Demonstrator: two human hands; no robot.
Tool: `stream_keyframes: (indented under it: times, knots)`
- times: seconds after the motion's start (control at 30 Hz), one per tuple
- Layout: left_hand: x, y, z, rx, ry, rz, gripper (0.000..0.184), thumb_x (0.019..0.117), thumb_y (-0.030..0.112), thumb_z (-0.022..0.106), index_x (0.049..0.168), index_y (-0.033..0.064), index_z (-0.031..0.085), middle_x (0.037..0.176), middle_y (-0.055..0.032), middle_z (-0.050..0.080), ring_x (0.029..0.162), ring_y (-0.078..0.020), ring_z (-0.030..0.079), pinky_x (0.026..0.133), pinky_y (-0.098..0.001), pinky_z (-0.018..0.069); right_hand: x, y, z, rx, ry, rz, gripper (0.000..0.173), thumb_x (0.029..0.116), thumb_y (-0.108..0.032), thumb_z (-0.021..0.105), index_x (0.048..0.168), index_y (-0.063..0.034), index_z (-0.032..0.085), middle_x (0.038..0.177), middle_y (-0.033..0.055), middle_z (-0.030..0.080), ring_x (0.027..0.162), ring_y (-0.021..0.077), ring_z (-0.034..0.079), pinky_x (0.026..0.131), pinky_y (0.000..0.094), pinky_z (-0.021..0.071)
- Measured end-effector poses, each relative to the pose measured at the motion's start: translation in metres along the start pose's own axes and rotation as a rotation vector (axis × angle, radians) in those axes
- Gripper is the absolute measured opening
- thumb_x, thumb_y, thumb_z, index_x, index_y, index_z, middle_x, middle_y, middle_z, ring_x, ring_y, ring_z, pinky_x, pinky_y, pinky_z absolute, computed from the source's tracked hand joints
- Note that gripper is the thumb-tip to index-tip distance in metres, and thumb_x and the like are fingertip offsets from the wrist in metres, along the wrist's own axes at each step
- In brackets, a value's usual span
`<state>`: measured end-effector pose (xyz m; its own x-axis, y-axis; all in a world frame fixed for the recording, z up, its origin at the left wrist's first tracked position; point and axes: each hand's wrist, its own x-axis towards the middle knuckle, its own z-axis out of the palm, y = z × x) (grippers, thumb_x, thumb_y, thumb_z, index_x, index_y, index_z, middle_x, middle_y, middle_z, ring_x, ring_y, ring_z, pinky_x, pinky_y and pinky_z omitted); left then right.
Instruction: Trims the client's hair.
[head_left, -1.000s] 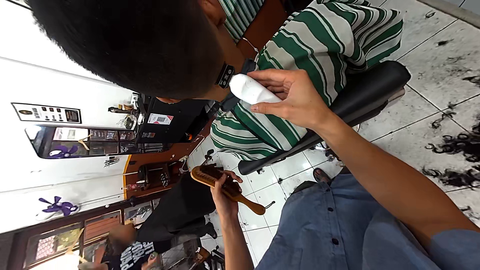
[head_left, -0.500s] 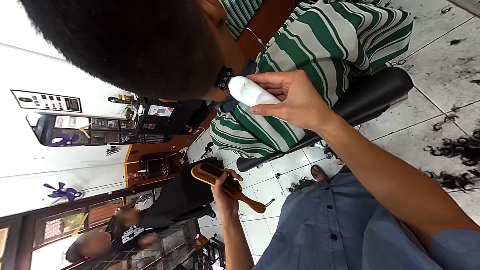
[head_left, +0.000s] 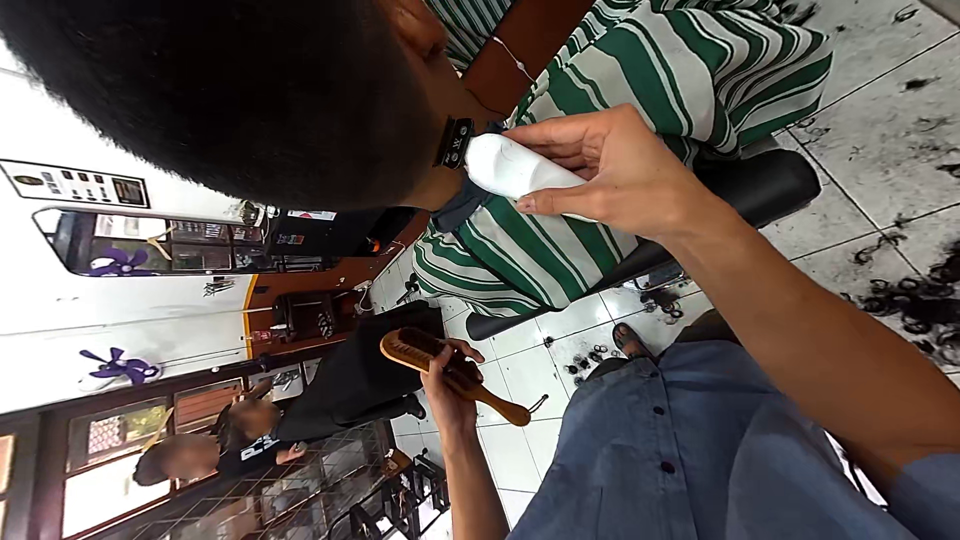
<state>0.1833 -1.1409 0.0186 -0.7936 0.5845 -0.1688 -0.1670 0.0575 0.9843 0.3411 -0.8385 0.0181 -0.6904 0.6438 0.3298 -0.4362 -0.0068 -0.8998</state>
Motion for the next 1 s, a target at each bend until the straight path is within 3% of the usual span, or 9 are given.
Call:
stream_keyframes:
  times: [1.0]
  knots:
    - [0.0021, -0.0033, 0.0092, -0.011, 0.026, -0.003, 0.032, 0.1013, 0.013, 0.034, 0.086, 0.0011, 0.060, 0.075, -0.0143, 0.071, 0.057, -0.0178, 0.070, 0.047, -0.0276, 0.0579, 0.0094, -0.0016, -0.0064, 0.088, -0.076, 0.056, 0.054, 0.0834, -0.001, 0.078, 0.135, 0.0016, 0.063, 0.118, 0.0085, 0.074, 0.103, 0.0060, 0.071, 0.090, 0.0185, 0.0585]
